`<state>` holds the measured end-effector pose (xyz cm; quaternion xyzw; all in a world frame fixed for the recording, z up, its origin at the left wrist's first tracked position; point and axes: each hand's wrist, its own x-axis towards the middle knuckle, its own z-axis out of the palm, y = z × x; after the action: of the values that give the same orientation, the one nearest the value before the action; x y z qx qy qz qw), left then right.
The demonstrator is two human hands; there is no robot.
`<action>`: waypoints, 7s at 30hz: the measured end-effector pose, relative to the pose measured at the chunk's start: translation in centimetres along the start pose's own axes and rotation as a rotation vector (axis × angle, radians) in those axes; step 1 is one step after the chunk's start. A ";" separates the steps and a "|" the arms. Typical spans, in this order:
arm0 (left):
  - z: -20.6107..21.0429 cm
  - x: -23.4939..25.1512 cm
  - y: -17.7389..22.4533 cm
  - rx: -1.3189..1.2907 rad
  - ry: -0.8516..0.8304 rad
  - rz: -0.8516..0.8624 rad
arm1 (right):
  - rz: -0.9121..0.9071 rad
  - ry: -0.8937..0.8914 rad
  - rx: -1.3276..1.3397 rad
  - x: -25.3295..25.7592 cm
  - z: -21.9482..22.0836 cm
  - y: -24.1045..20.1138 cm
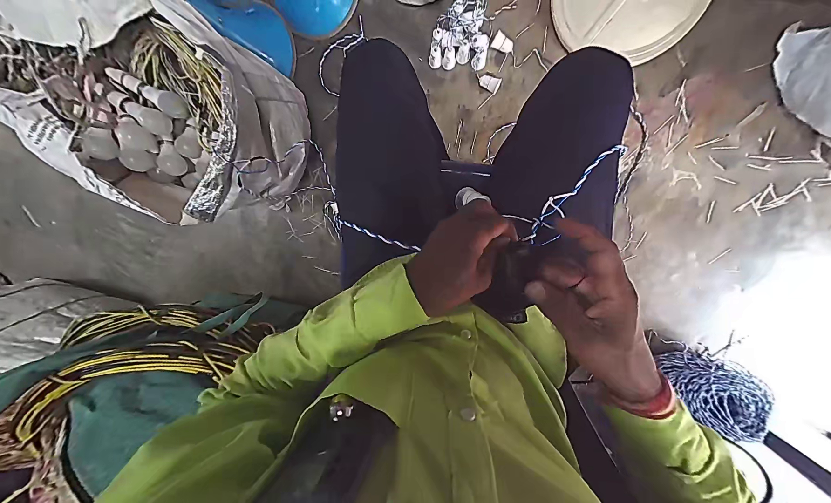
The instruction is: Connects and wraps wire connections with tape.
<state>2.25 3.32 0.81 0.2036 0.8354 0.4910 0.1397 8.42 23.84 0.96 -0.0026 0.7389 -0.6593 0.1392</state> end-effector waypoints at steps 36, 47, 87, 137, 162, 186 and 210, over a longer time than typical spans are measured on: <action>-1.1 -0.5 0.5 -0.676 -0.014 -0.265 | 0.144 0.310 0.606 1.8 3.2 1.6; -1.0 -0.6 1.7 -0.796 0.036 -0.617 | 0.006 0.374 0.165 2.8 4.5 3.1; 0.9 -0.6 -1.7 0.196 0.329 0.162 | -0.173 0.371 -0.514 3.3 2.8 2.4; -0.2 -1.0 -1.5 -0.486 0.291 -0.078 | -0.081 0.398 0.055 4.0 4.6 3.8; -1.8 -0.4 0.3 -0.745 -0.056 -0.412 | -0.842 0.083 -0.667 2.0 -1.4 1.3; 0.2 -1.5 -3.4 0.261 0.237 0.603 | 0.101 -0.001 -0.494 5.2 -1.2 -0.7; -1.4 -0.7 -1.1 -0.386 0.308 -0.048 | 0.140 0.327 0.343 4.6 6.3 1.4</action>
<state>2.04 1.43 0.54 0.0761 0.7423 0.6631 0.0588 5.58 17.00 -1.90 0.1790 0.6272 -0.7555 0.0614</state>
